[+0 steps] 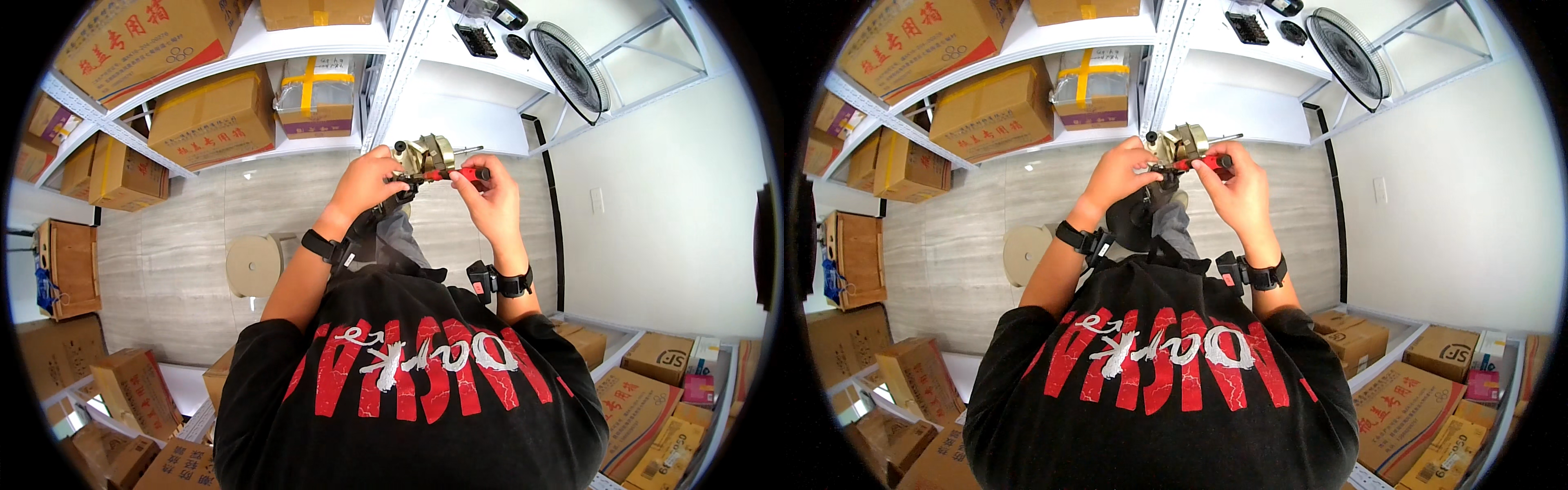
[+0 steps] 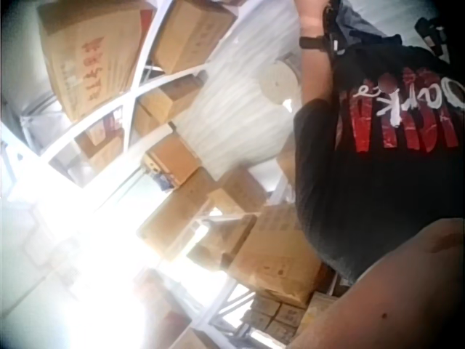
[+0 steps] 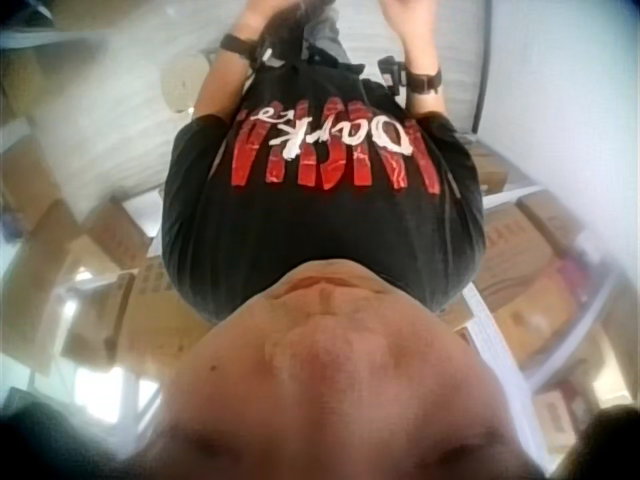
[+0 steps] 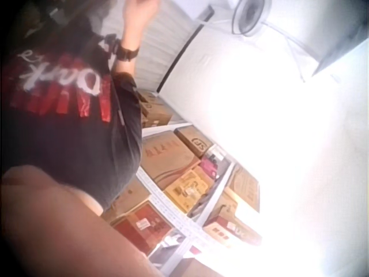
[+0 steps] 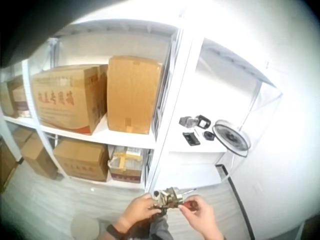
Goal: The person uses a screwdriver to adjust and tighten screws on a mechanical device mounted on a stand. They repeatedly rotate the device, access different screw locations, and make precise adjustments throughout the clip.
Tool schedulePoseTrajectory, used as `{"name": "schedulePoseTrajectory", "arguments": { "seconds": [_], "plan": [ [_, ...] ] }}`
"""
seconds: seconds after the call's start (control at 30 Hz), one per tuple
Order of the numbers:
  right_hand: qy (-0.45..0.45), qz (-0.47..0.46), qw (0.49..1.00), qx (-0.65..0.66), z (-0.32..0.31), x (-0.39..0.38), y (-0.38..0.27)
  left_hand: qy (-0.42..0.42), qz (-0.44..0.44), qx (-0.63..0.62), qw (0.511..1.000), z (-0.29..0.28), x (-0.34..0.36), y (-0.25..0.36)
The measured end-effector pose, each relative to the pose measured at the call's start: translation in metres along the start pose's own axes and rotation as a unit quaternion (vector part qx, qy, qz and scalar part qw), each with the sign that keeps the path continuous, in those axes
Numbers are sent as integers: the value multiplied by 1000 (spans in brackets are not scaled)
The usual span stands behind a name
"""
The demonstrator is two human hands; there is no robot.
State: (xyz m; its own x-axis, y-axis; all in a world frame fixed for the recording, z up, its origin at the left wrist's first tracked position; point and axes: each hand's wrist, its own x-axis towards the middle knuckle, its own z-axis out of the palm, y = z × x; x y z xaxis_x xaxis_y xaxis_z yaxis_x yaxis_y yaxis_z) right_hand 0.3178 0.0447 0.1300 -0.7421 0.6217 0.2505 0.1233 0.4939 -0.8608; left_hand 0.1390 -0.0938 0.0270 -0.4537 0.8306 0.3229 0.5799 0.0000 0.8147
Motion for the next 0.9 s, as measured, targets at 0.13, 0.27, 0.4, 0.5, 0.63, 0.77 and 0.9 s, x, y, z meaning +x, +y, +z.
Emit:
{"name": "schedulePoseTrajectory", "arguments": {
  "seconds": [0.13, 0.27, 0.4, 0.5, 0.63, 0.77, 0.9],
  "plan": [
    [-5, 10, 1000, -9, 1, 0, -1, 22, 22, 28, 999, 2, 0, -3],
    [4, 9, 1000, 4, 2, 0, 0, 29, 53, 40, 997, 1, -4, -8],
    [7, 4, 1000, 15, 1, 0, 0, 37, 38, 14, 998, 2, -4, 0],
    [13, 2, 1000, 24, 1, 0, 1, 35, 61, 56, 996, 2, -7, -3],
    [14, 9, 1000, 19, 3, 0, -3, 45, 51, 31, 997, 4, -9, -8],
    [9, 1, 1000, 5, 4, 2, -1, 40, 45, 17, 998, 2, -8, -6],
    [12, -3, 1000, -21, 9, 6, -8, 34, 52, 22, 998, 1, -7, -8]
  ]
}}
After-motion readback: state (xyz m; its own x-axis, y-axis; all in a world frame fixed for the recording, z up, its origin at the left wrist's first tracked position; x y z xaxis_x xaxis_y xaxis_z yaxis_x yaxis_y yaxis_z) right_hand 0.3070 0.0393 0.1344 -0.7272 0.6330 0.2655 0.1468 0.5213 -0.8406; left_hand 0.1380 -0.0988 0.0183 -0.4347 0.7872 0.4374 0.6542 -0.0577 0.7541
